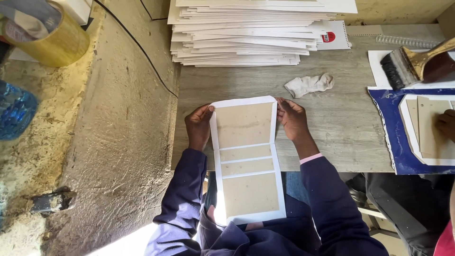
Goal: Manually folding and pressing cardboard templates to assemble folders.
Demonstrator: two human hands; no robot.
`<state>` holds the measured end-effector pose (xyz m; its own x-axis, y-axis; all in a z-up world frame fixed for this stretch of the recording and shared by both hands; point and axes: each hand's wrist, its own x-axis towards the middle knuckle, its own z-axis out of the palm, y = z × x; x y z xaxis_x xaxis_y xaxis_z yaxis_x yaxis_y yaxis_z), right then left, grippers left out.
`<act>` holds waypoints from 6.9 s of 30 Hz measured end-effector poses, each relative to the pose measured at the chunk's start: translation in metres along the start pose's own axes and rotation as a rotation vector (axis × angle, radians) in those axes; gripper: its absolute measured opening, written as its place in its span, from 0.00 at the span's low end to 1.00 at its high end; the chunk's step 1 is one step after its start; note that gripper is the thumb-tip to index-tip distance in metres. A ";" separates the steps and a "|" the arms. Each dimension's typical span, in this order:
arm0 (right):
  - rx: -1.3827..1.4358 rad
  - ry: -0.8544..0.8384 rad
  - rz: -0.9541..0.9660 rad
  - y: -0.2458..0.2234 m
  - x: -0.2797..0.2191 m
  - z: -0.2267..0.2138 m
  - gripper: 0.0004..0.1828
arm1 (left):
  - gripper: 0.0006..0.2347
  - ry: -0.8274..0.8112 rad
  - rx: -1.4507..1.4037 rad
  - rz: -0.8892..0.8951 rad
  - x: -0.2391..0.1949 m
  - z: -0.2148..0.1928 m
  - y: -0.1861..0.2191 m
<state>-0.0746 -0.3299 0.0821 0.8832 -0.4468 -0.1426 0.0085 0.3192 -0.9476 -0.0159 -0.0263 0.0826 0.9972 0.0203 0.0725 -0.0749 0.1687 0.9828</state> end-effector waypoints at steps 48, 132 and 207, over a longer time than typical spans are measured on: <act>-0.867 -0.525 -0.266 -0.003 0.070 -0.011 0.11 | 0.08 -0.359 0.663 0.029 0.051 -0.013 -0.018; -0.950 -0.782 -0.371 0.104 0.163 -0.042 0.05 | 0.02 -0.078 1.175 0.933 -0.038 0.026 -0.025; -1.453 -0.096 -0.200 0.040 0.123 -0.043 0.23 | 0.34 -0.071 1.315 0.429 -0.005 0.073 -0.069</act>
<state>0.0138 -0.4080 0.0140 0.9517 -0.3068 -0.0132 -0.2856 -0.8685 -0.4051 -0.0156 -0.1104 0.0264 0.8996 -0.2225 0.3757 -0.3497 -0.8824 0.3147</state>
